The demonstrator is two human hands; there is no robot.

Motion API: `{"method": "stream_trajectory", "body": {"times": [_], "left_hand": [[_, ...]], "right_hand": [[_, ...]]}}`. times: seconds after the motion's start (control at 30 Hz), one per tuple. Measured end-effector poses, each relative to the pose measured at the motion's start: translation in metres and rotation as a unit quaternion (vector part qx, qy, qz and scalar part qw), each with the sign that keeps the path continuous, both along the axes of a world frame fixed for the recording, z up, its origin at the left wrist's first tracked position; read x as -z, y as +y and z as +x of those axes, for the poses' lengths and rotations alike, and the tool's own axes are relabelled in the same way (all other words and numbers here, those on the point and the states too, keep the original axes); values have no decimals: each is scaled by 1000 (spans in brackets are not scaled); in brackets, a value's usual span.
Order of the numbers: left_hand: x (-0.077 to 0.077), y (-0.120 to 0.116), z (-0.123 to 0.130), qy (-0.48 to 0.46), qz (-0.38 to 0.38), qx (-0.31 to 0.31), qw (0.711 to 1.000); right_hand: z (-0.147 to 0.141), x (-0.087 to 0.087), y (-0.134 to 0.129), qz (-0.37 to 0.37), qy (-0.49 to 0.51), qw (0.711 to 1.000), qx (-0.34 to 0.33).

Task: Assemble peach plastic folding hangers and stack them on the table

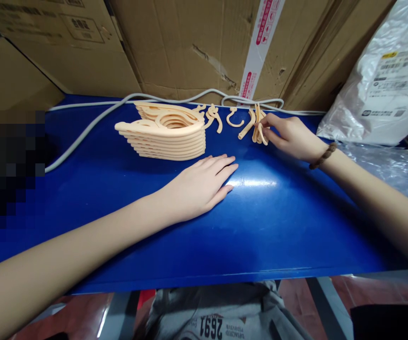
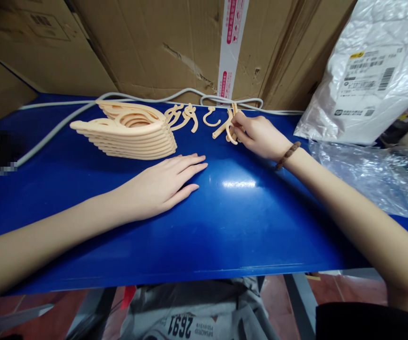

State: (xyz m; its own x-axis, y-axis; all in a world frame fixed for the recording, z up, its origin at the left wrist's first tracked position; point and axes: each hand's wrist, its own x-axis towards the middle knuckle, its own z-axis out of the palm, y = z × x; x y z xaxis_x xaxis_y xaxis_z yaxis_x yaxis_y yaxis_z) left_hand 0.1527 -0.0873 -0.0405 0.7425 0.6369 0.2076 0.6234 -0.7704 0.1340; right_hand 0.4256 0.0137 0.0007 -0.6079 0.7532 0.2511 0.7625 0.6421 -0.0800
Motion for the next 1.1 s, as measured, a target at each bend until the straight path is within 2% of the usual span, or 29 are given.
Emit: {"method": "stream_trajectory", "body": {"times": [0.13, 0.23, 0.33, 0.47, 0.63, 0.83, 1.1], "left_hand": [[-2, -1, 2, 0, 5, -2, 1000], [-9, -2, 11, 7, 22, -21, 1000], [-20, 0, 27, 30, 20, -46, 998], [-29, 13, 54, 45, -7, -85, 995], [-25, 33, 75, 26, -20, -117, 993], [-17, 44, 76, -23, -19, -91, 995], [-11, 57, 77, -39, -6, -51, 998]], "right_hand": [[-4, 2, 2, 9, -10, 1000, 7], [-7, 2, 1, -5, -8, 1000, 15], [-4, -2, 1, -9, 25, 999, 32], [9, -9, 1, 26, 50, 996, 75], [23, -6, -2, 14, 31, 995, 91], [27, 3, -8, -10, 46, 997, 54], [24, 1, -12, -30, 11, 999, 36]]}}
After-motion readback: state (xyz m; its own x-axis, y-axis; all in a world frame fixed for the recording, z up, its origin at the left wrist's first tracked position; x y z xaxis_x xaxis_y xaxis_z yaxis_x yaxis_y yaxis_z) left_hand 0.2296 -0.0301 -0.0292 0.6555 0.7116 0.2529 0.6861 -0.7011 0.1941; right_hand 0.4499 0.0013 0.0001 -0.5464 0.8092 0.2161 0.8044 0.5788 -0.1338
